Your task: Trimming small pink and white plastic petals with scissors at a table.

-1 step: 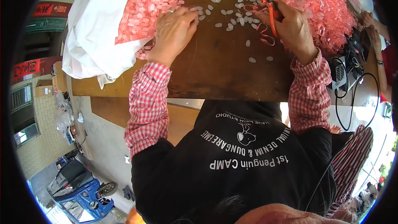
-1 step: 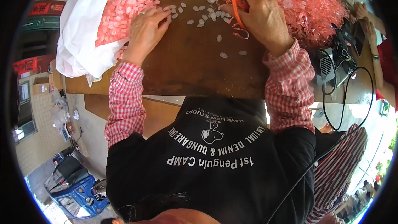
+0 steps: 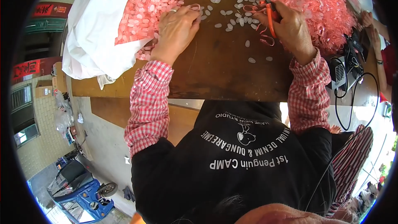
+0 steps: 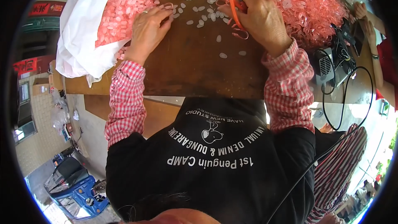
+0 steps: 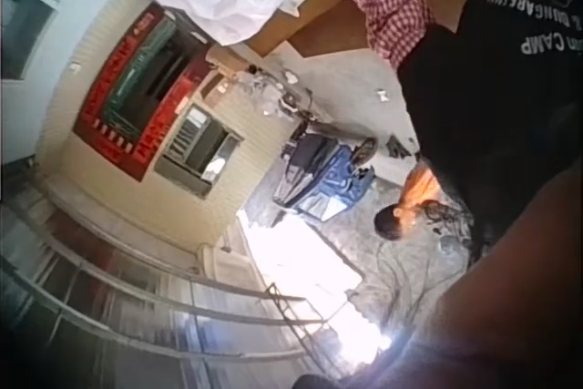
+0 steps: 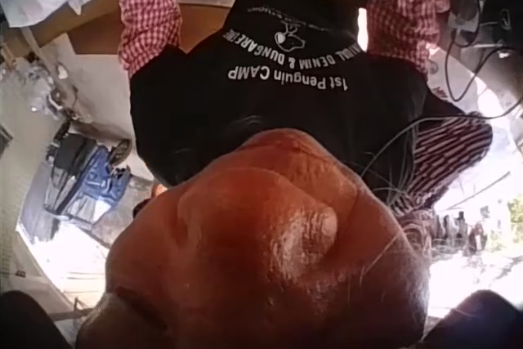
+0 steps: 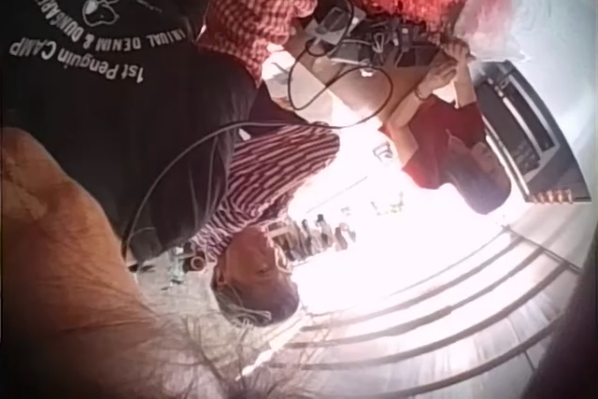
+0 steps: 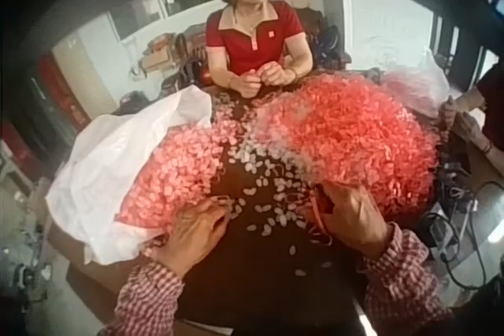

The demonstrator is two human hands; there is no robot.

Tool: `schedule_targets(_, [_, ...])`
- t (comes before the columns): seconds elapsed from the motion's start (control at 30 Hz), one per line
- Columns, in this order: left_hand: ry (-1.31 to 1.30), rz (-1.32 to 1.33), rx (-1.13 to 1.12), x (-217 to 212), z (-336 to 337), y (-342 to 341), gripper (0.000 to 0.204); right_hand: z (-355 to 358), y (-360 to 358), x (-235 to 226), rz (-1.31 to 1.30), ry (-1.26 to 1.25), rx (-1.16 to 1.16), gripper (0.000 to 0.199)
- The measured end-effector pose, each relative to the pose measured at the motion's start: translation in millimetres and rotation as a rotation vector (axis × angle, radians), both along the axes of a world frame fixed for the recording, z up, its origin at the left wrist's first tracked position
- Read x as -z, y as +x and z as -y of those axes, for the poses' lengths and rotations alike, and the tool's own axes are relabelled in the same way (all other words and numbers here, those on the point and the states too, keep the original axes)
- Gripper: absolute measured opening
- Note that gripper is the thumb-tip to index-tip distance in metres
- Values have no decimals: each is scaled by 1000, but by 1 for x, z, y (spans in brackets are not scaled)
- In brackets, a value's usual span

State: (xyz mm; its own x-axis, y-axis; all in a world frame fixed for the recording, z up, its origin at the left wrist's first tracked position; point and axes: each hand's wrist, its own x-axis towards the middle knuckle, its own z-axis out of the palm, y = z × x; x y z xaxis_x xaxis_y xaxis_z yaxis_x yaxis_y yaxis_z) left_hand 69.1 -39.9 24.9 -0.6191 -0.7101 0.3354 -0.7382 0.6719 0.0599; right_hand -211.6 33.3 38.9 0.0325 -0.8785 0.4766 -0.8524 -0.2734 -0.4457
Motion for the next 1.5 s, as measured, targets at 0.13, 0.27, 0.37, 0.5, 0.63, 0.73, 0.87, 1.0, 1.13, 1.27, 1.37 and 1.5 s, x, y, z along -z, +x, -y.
schedule_targets(0.13, [182,-504,188,1,6,-26,23,-2,3,6,86,32,-79,40])
schedule_targets(0.27, [937,-1230,258,1,-7,-53,22,-2,13,8,25,37,-147,49])
schedule_targets(0.37, [970,-1260,284,4,-21,-69,25,-7,17,3,520,355,-160,42])
schedule_targets(0.5, [599,-1060,379,11,-26,-78,27,-1,21,9,695,374,-249,27])
schedule_targets(0.63, [673,-1114,389,3,-35,-81,26,1,23,15,731,283,-351,22])
schedule_targets(0.73, [990,-1194,339,-4,-30,-70,20,-1,16,3,678,437,-353,21])
schedule_targets(0.87, [978,-989,310,-2,-22,-60,19,1,11,8,603,338,-402,23])
schedule_targets(1.0, [984,-1013,346,5,-24,-63,18,2,10,9,503,292,-337,32])
schedule_targets(1.13, [914,-1215,272,10,-26,-69,10,2,10,9,160,101,-142,48])
schedule_targets(1.27, [619,-1237,215,20,-23,-71,6,-1,15,13,6,72,-94,60])
schedule_targets(1.37, [526,-1225,227,18,-26,-75,7,-2,18,17,-32,9,-108,66])
schedule_targets(1.5, [419,-1199,226,18,-27,-78,8,-6,26,11,-127,125,-47,65])
